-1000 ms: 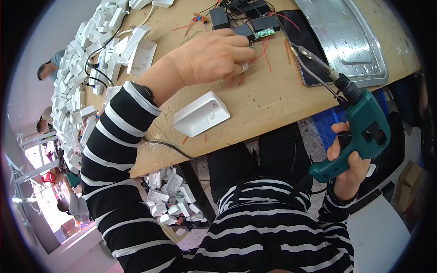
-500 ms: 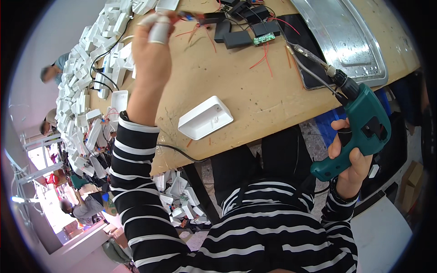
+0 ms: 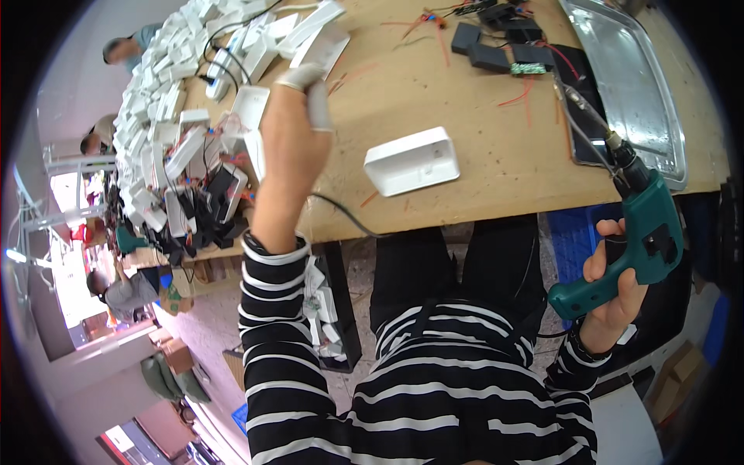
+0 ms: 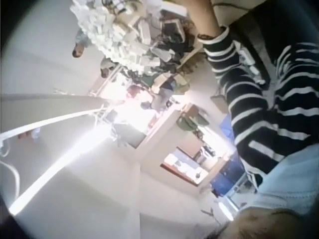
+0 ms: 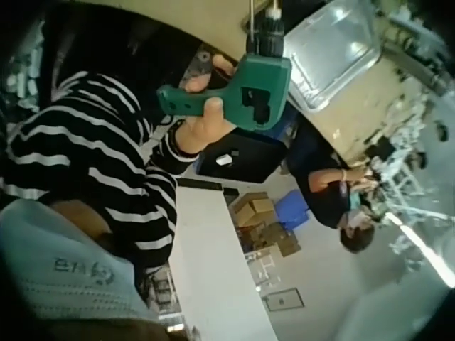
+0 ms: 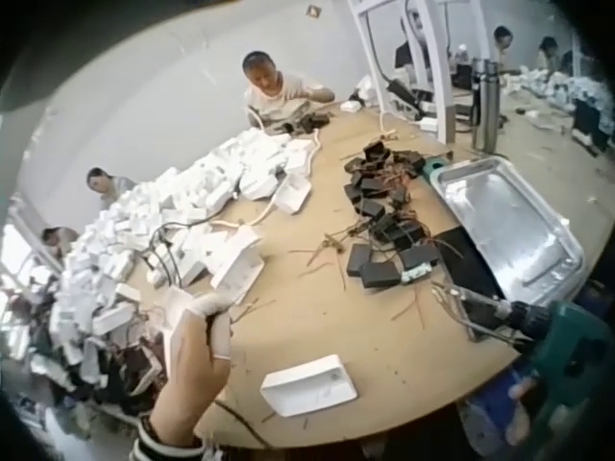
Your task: Soldering wires to electronic components inside plastic housings at a manual workstation.
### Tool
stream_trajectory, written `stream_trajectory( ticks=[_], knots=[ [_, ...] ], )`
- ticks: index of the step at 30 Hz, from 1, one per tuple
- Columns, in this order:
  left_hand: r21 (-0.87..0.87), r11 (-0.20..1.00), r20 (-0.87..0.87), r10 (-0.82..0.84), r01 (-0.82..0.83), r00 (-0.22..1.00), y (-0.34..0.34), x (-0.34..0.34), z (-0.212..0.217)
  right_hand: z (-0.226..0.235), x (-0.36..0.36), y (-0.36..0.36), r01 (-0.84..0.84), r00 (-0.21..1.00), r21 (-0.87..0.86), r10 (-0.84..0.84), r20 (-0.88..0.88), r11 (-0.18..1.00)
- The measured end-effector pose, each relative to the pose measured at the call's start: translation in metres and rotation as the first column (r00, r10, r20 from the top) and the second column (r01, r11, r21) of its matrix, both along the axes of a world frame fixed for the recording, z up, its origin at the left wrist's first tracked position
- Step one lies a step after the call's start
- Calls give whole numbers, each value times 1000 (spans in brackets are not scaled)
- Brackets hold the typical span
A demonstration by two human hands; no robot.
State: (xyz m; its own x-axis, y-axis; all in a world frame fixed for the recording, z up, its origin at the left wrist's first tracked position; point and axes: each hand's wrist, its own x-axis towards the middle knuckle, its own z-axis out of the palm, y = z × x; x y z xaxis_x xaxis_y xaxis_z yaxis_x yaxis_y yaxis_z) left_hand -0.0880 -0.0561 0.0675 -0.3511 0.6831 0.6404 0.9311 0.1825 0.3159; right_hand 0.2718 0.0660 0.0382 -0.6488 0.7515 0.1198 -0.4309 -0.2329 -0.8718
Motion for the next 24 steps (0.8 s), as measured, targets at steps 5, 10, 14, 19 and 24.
stream_trajectory(
  ticks=[5,10,14,19,24],
  knots=[
    [7,999,283,-38,38,958,-35,33,-22,1,-7,-3,-91,995,-14,90,-39,996],
    [43,989,482,-145,141,864,-51,40,-21,-1,-23,-13,-159,986,-79,154,-70,984],
    [5,970,430,-221,243,875,-58,46,-23,1,-38,-24,-218,975,-111,211,-75,969],
    [7,955,387,-276,297,880,-59,54,-15,1,-53,-33,-222,975,-94,221,-27,970],
    [-44,956,250,-272,291,929,-62,53,-23,3,-60,-39,-240,970,-103,241,-1,965]
  ],
)
